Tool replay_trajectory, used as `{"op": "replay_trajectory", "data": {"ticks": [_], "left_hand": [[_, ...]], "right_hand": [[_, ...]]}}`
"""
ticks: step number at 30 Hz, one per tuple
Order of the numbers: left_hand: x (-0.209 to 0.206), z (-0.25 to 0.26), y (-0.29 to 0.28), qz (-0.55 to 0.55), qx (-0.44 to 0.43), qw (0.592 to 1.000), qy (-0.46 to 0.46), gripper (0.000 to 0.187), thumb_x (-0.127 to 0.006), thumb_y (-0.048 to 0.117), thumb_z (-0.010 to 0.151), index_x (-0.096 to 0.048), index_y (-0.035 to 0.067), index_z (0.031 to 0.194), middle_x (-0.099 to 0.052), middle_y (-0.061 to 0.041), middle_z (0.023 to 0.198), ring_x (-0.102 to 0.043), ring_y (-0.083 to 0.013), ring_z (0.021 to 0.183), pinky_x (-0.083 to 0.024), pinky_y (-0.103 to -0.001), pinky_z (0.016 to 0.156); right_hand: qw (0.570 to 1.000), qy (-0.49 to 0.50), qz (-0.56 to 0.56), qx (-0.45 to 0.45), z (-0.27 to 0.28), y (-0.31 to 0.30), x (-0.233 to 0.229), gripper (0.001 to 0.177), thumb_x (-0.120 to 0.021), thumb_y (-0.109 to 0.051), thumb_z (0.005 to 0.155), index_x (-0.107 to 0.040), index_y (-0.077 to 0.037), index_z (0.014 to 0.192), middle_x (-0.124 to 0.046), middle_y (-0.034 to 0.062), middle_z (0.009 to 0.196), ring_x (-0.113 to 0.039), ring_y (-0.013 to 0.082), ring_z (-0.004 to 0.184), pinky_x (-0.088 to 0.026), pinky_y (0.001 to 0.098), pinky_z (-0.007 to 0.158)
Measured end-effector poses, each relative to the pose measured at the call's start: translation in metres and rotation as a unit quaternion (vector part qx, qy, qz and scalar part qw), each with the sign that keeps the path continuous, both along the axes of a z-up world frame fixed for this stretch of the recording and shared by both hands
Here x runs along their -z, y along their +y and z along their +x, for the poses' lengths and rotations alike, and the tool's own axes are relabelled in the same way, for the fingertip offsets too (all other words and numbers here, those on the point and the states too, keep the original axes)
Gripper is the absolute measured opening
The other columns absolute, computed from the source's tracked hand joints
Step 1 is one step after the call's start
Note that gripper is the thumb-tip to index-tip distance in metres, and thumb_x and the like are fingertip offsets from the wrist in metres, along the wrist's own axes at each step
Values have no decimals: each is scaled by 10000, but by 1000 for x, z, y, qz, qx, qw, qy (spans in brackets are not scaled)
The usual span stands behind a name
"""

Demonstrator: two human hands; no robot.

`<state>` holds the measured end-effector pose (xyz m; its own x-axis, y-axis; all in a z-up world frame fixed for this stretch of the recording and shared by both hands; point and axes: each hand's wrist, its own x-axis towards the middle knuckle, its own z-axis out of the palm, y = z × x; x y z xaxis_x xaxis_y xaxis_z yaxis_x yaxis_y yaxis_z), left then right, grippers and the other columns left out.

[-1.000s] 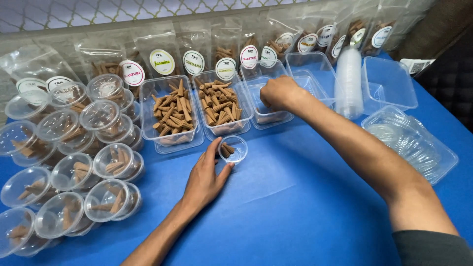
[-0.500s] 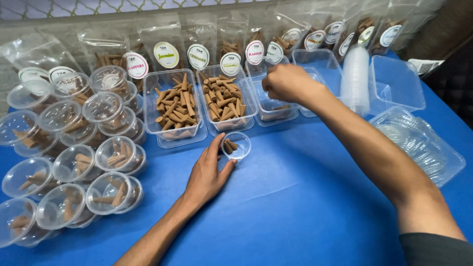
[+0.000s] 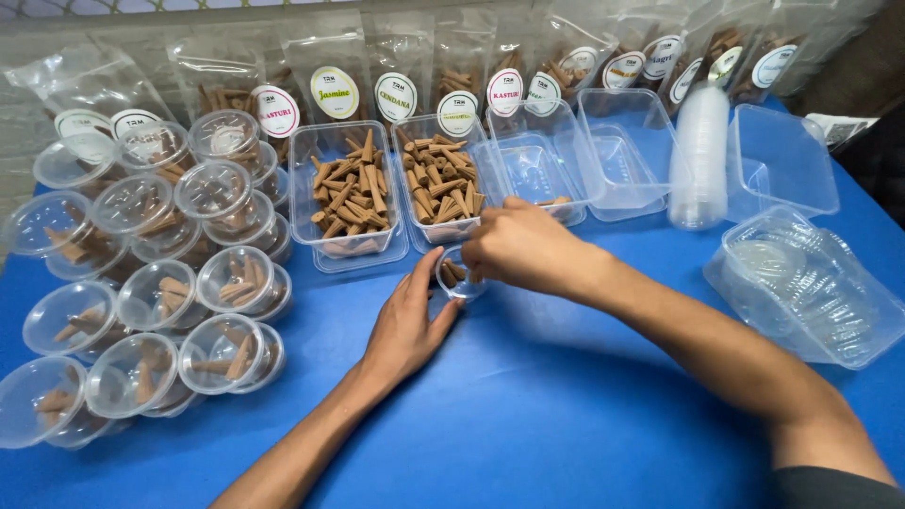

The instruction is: The person is packaging small wooden sticks into clear plastic containers and sealing them with lids.

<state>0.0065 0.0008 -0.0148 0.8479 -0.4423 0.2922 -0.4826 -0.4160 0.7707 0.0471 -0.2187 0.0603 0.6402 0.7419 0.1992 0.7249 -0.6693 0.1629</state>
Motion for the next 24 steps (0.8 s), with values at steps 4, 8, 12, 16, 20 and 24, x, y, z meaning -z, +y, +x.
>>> {"op": "replay_trajectory", "data": {"ticks": [4, 8, 12, 16, 20, 24], "left_hand": [[4, 2, 0, 1, 2, 1000, -5, 729, -724, 144, 896, -370, 19, 1520, -639, -262, 1291, -616, -434, 1200, -594, -478, 924], [8, 3, 0, 1, -1, 1000, -15, 714, -716, 146, 905, -373, 21, 1519, -644, -259, 1284, -623, -433, 1180, -598, -467, 907], [10, 4, -1, -5, 1, 1000, -21, 697, -714, 148, 909, -385, 9, 1508, -646, -259, 1290, -626, -436, 1174, -600, -460, 896], [11, 5, -1, -4, 2, 1000, -25, 703, -715, 149, 911, -379, 6, 1511, -642, -258, 1301, -625, -433, 1177, -602, -455, 896], [10, 4, 0, -1, 2, 1000, -17, 702, -708, 149, 915, -373, 9, 1515, -642, -246, 1308, -623, -416, 1192, -609, -436, 899], [13, 4, -1, 2, 3, 1000, -18, 695, -707, 152, 920, -376, 9, 1514, -637, -221, 1337, -619, -393, 1217, -603, -416, 909]], "right_hand": [[999, -50, -18, -11, 2, 6, 15, 136, -784, -335, 766, -661, -281, 741, -681, -66, 724, -638, 175, 825, -477, 337, 721], [995, -98, -25, -18, -1, 14, 12, 104, -799, -267, 773, -701, -260, 739, -671, -70, 718, -616, 172, 797, -445, 329, 669], [988, -146, -38, -20, -2, 16, 17, 126, -784, -236, 770, -670, -257, 722, -648, -59, 712, -592, 177, 803, -432, 328, 664], [987, -159, -35, -18, -2, 16, 18, 109, -764, -226, 783, -672, -260, 736, -642, -59, 712, -578, 173, 808, -423, 328, 669], [991, -131, -29, -12, -5, 16, 8, 113, -745, -207, 817, -687, -257, 734, -658, -48, 702, -597, 183, 780, -428, 324, 636], [997, -80, -6, 7, -5, 6, -12, 132, -729, -198, 864, -710, -253, 746, -665, -51, 685, -625, 178, 743, -440, 313, 604]]}}
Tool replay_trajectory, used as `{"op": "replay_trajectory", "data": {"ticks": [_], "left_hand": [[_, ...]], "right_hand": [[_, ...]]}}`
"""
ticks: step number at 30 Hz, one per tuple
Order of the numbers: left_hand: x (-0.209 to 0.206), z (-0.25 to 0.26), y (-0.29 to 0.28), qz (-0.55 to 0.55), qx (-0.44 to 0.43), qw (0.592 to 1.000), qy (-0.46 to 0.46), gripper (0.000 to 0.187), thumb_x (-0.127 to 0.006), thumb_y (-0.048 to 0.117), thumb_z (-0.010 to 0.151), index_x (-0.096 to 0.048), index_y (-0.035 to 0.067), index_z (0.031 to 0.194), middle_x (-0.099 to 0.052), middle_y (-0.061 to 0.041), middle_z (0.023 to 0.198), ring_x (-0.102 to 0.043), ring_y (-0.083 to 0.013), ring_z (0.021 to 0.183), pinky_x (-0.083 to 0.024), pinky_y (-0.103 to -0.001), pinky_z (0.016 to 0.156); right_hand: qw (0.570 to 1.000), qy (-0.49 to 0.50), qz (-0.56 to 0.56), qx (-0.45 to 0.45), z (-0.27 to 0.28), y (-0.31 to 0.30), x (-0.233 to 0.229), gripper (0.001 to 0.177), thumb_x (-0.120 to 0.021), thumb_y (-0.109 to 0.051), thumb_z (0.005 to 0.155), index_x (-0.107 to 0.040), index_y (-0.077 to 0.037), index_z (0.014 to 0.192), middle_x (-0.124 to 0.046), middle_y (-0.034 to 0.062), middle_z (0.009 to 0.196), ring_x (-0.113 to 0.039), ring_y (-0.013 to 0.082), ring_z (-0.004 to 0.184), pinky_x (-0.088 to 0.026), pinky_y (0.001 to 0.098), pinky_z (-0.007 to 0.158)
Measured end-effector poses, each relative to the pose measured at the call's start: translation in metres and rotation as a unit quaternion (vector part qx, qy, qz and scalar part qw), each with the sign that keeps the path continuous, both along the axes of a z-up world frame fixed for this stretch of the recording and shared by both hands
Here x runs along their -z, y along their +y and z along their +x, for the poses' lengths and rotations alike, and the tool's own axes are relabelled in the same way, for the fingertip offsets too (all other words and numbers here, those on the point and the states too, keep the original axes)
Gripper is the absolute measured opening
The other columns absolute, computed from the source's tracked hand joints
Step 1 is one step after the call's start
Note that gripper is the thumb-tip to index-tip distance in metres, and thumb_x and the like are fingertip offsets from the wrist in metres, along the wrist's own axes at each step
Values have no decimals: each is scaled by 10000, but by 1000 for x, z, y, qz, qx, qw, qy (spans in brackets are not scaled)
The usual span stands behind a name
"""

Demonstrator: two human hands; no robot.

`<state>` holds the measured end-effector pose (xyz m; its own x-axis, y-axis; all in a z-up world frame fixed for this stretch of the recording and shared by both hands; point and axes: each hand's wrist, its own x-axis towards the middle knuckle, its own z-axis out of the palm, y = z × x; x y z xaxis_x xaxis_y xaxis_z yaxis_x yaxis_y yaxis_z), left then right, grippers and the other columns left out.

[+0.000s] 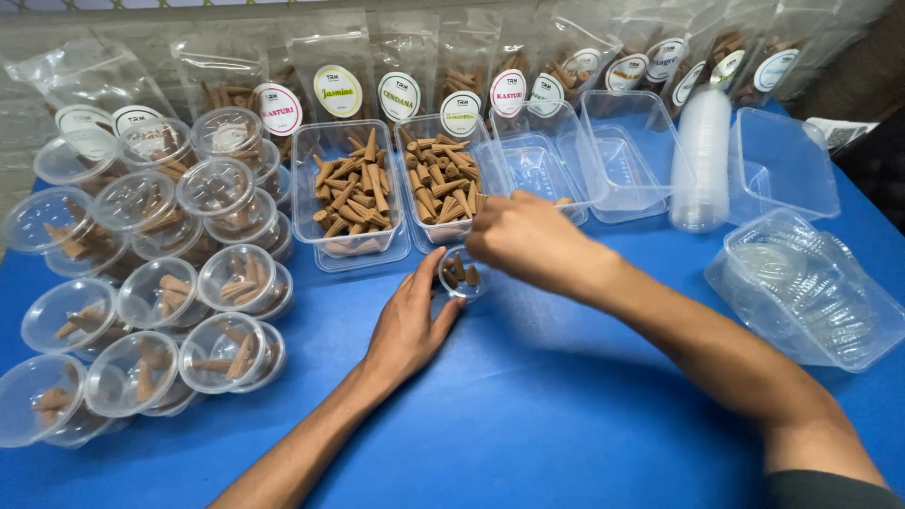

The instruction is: The person is packaging small wooden sticks into clear plastic containers and sealing them with lids.

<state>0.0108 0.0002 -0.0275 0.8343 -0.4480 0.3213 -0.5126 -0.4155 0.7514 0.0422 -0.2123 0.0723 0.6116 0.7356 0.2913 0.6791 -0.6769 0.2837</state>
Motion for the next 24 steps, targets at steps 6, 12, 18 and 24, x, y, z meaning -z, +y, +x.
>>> {"op": "replay_trajectory", "data": {"ticks": [6, 12, 18, 24], "left_hand": [[-11, -4, 0, 3, 1, 1000, 14, 690, -696, 140, 918, -373, -5, 1510, -631, -239, 1335, -611, -407, 1217, -605, -434, 911], [-14, -4, 0, 0, 2, 1000, 18, 683, -708, 152, 910, -388, -14, 1491, -641, -233, 1329, -622, -408, 1203, -617, -424, 900], [-14, -3, -1, 8, -1, 1000, 13, 688, -710, 161, 910, -385, -6, 1493, -645, -211, 1335, -626, -391, 1201, -620, -409, 900], [-19, -6, -2, 10, -4, 1000, 5, 687, -709, 165, 913, -384, -8, 1493, -644, -215, 1338, -625, -399, 1194, -619, -425, 896]], "right_hand": [[982, 44, -46, 177, 38, -51, -65, 37, -770, -240, 829, -767, -228, 794, -757, 20, 794, -738, 290, 764, -598, 431, 653], [918, 218, -76, 323, 105, -81, -8, 133, -812, -342, 778, -827, -352, 910, -802, 12, 894, -767, 310, 929, -606, 467, 818], [882, 355, -17, 310, 109, -69, 2, 308, -759, -341, 774, -796, -279, 1073, -802, -21, 1002, -740, 304, 1035, -585, 484, 924], [870, 390, -7, 301, 111, -65, 9, 292, -708, -260, 789, -785, -198, 1063, -797, 22, 1037, -732, 320, 1056, -582, 463, 926]]}}
